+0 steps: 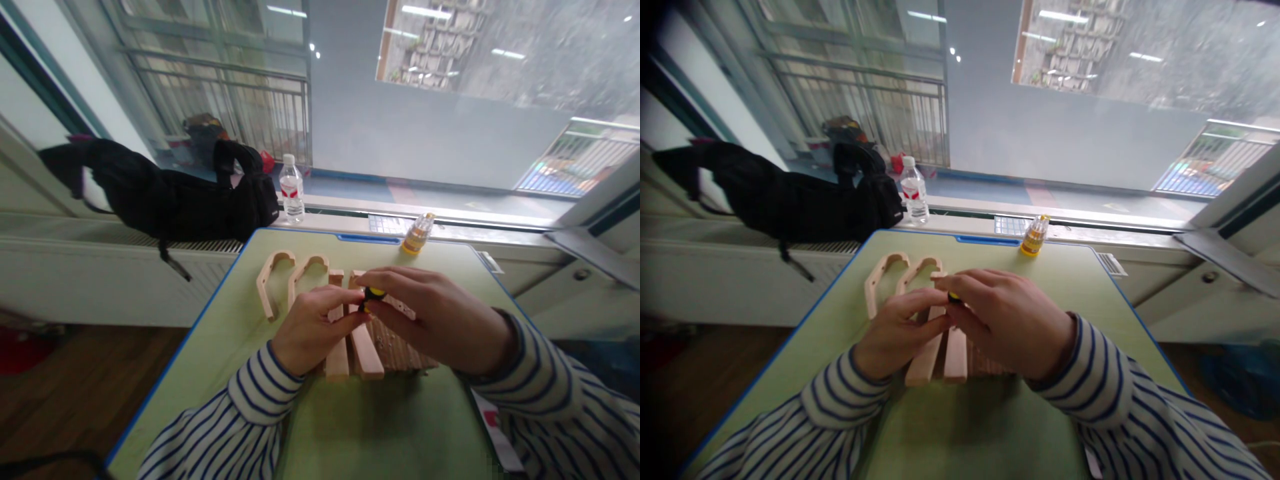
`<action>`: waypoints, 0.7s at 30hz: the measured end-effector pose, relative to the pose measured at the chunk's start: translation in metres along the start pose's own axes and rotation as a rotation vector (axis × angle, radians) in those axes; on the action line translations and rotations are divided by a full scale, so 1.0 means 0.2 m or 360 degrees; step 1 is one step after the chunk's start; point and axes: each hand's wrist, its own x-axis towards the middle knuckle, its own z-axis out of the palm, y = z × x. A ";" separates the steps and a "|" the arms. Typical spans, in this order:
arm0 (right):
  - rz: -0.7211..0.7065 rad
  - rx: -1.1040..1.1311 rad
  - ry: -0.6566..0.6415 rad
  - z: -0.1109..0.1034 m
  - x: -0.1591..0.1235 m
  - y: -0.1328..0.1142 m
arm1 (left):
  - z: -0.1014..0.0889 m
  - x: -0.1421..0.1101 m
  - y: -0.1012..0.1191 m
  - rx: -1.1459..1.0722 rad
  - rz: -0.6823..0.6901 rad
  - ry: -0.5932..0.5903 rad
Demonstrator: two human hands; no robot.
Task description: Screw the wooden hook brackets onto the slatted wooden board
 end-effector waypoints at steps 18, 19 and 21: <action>0.0027 -0.0029 0.0030 0.00 -0.01 0.03 | -0.14 -0.08 0.19 0.0389 0.0271 -0.0430; 0.0031 -0.0023 0.0026 0.00 -0.01 0.03 | -0.12 -0.09 0.19 0.0468 0.0359 -0.0398; 0.0022 -0.0013 0.0008 0.00 -0.02 0.03 | -0.08 -0.12 0.17 0.0604 0.0447 -0.0388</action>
